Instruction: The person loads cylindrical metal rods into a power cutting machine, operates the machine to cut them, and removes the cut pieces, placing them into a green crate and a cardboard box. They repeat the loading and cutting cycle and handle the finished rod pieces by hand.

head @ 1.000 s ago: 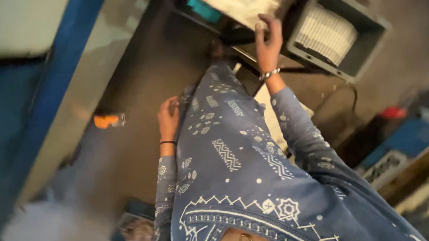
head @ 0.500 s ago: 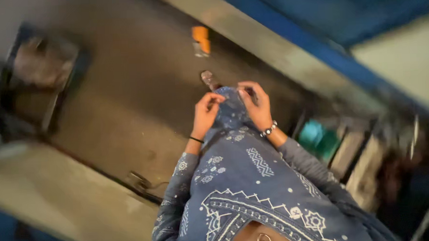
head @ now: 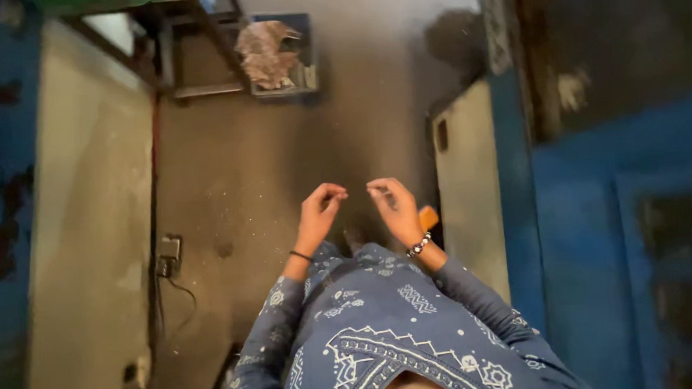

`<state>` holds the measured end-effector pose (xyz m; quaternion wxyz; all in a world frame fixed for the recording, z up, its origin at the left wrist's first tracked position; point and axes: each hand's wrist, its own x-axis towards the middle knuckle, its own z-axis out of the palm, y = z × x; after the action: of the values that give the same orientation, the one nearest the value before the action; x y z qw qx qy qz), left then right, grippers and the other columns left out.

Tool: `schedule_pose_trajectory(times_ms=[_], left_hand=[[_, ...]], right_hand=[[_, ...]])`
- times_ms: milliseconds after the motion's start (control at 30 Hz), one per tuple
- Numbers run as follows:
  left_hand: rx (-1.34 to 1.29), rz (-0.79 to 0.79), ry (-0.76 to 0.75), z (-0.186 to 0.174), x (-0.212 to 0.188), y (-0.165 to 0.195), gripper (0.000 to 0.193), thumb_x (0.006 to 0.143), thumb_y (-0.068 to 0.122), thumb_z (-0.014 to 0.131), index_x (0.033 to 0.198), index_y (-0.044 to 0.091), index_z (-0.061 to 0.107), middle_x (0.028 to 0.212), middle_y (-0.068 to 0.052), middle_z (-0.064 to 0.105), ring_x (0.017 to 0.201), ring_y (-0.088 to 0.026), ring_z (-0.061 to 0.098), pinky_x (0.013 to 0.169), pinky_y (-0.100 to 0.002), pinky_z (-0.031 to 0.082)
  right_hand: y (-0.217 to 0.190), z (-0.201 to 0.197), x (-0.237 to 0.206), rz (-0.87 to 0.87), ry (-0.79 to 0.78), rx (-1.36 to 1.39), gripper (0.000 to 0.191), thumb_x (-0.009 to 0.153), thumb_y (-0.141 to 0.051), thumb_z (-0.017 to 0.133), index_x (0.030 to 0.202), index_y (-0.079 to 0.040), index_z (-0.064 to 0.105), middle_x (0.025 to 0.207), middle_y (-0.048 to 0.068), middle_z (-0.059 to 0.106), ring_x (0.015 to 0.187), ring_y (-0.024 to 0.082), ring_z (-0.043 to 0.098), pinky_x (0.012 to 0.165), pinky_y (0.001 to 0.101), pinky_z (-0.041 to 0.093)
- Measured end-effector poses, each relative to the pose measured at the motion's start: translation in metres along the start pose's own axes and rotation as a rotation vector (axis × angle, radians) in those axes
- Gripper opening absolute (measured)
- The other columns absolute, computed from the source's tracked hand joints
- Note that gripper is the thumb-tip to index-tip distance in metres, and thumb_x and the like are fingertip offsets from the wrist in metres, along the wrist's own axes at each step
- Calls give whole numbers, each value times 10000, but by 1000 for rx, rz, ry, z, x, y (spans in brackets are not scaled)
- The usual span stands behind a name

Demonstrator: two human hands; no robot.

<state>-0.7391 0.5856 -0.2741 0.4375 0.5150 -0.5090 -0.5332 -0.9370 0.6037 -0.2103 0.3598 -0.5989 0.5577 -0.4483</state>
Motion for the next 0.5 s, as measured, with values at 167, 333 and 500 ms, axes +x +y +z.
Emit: schedule_pose_trajectory(times_ms=[167, 333, 500], left_hand=[[-177, -22, 292, -55, 38, -42, 115, 1004, 4, 596, 1078, -2, 683, 977, -69, 738, 947, -128, 724, 853, -249, 568], [-307, -77, 367, -112, 101, -61, 124, 981, 30, 607, 1083, 1, 671, 991, -46, 725, 929, -120, 725, 842, -268, 573], [-104, 116, 298, -223, 212, -17, 99, 1010, 11, 598, 1049, 0, 688, 995, -53, 725, 934, -102, 674, 852, -265, 547]], right_hand=[[-1, 55, 105, 2, -337, 64, 126, 989, -80, 642, 1093, -60, 709, 1055, 41, 702, 907, 129, 679, 753, 255, 533], [-9, 147, 194, 28, -507, 43, 130, 957, -85, 670, 1075, -54, 716, 1036, 51, 701, 820, 146, 652, 704, 259, 517], [-28, 235, 303, -116, -543, 52, 132, 956, -73, 677, 1082, -53, 709, 1085, 54, 679, 927, 136, 666, 752, 264, 540]])
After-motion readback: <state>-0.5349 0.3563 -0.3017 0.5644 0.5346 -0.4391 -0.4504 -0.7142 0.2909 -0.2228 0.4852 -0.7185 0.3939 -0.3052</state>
